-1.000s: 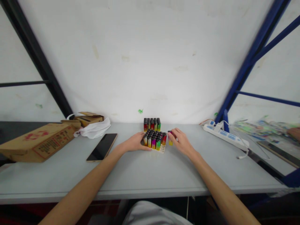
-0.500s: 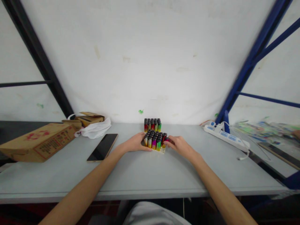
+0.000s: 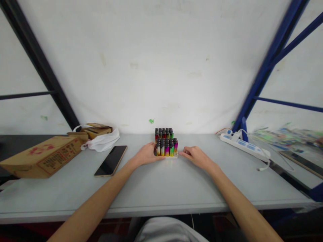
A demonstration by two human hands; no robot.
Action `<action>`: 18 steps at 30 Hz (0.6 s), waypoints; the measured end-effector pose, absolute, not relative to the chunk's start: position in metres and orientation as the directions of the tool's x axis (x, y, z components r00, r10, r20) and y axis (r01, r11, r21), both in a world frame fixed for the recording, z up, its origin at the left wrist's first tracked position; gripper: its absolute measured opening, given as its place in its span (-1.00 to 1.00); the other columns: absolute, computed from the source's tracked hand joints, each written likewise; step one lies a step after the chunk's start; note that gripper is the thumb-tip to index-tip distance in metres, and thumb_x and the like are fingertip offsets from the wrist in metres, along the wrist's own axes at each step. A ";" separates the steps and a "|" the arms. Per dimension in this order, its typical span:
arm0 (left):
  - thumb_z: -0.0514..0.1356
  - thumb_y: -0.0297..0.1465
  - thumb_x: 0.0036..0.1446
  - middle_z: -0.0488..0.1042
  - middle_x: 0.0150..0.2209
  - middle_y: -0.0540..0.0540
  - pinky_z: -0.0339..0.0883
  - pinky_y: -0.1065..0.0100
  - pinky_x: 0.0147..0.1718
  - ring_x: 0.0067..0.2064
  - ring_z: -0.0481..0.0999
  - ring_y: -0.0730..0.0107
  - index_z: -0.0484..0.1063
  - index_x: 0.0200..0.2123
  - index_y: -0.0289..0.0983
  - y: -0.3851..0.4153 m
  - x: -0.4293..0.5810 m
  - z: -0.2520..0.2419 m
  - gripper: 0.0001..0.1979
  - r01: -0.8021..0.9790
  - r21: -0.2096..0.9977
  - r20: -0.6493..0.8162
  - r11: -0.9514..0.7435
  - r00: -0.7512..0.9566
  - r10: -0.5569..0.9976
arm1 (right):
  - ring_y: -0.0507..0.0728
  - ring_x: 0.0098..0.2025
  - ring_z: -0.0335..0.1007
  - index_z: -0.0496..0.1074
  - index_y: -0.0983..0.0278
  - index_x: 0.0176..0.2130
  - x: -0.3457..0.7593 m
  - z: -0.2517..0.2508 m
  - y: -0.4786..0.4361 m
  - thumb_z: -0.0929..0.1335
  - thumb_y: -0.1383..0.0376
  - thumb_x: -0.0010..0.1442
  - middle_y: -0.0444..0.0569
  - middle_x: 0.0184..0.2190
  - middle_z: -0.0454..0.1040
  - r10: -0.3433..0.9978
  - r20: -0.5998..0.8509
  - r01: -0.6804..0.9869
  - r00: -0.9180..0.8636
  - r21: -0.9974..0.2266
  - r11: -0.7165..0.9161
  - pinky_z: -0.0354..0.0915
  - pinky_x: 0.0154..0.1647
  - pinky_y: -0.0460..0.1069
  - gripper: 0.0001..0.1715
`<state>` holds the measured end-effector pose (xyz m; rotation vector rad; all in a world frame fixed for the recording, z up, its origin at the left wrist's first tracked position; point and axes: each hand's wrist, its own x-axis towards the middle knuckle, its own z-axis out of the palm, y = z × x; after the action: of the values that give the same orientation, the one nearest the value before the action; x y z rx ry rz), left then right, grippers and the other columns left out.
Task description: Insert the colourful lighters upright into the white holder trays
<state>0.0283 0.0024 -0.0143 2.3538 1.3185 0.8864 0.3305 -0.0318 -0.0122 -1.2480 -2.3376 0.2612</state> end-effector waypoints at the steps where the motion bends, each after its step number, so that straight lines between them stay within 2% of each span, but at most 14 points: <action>1: 0.47 0.09 -0.25 0.55 -0.35 -0.16 0.41 0.15 -0.11 -0.21 0.57 -0.07 0.55 -0.36 -0.18 0.004 0.028 -0.015 -0.48 0.649 0.571 0.370 -0.502 0.342 0.864 | 0.09 -0.50 0.31 0.51 0.25 -0.31 0.330 -0.013 -0.031 0.23 -0.06 0.43 -0.04 -0.51 0.50 0.819 0.319 0.726 -0.477 -0.383 0.572 0.09 -0.42 -0.04 -0.46; 4: 0.51 0.07 -0.35 0.48 -0.42 -0.11 0.40 0.18 -0.08 -0.19 0.55 -0.06 0.46 -0.51 -0.16 0.009 0.027 -0.018 -0.49 0.599 0.681 0.360 -0.422 0.228 0.905 | 0.10 -0.49 0.32 0.51 0.25 -0.33 0.328 -0.015 -0.031 0.24 -0.03 0.43 -0.04 -0.52 0.49 0.812 0.322 0.712 -0.487 -0.391 0.583 0.08 -0.42 -0.04 -0.48; 6: 0.52 0.05 -0.37 0.46 -0.44 -0.11 0.39 0.16 -0.05 -0.16 0.53 -0.07 0.41 -0.56 -0.15 0.014 0.026 -0.022 -0.49 0.606 0.694 0.341 -0.390 0.200 0.918 | 0.10 -0.49 0.32 0.51 0.25 -0.34 0.326 -0.015 -0.032 0.24 -0.02 0.43 -0.04 -0.53 0.48 0.811 0.327 0.710 -0.485 -0.393 0.584 0.08 -0.41 -0.04 -0.48; 14: 0.45 0.09 -0.23 0.49 -0.33 -0.21 0.38 0.04 -0.01 -0.10 0.52 -0.17 0.43 -0.52 -0.17 0.020 0.027 -0.028 -0.51 0.742 0.565 0.319 -0.360 0.206 0.925 | 0.09 -0.47 0.31 0.45 0.26 -0.38 0.318 -0.023 -0.023 0.19 0.00 0.44 -0.08 -0.52 0.45 0.831 0.327 0.715 -0.450 -0.426 0.555 0.11 -0.38 -0.05 -0.46; 16: 0.45 0.11 -0.24 0.50 -0.30 -0.23 0.38 0.01 0.00 -0.09 0.53 -0.18 0.43 -0.52 -0.18 0.019 0.027 -0.027 -0.50 0.761 0.557 0.303 -0.334 0.188 0.934 | 0.09 -0.44 0.33 0.44 0.26 -0.36 0.314 -0.027 -0.015 0.18 -0.01 0.44 -0.08 -0.50 0.45 0.855 0.360 0.701 -0.372 -0.495 0.513 0.17 -0.33 -0.04 -0.47; 18: 0.49 0.09 -0.32 0.53 -0.28 -0.23 0.38 0.00 0.03 -0.05 0.53 -0.20 0.44 -0.52 -0.17 0.019 0.026 -0.025 -0.48 0.722 0.614 0.286 -0.318 0.172 0.943 | 0.11 -0.38 0.38 0.44 0.27 -0.29 0.310 -0.031 -0.002 0.17 -0.05 0.42 -0.06 -0.43 0.49 0.893 0.373 0.643 -0.251 -0.625 0.442 0.25 -0.27 -0.02 -0.47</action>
<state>0.0261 0.0191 -0.0250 2.1169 1.5832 0.9092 0.3099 -0.0023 -0.0305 -1.2871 -1.9924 0.4542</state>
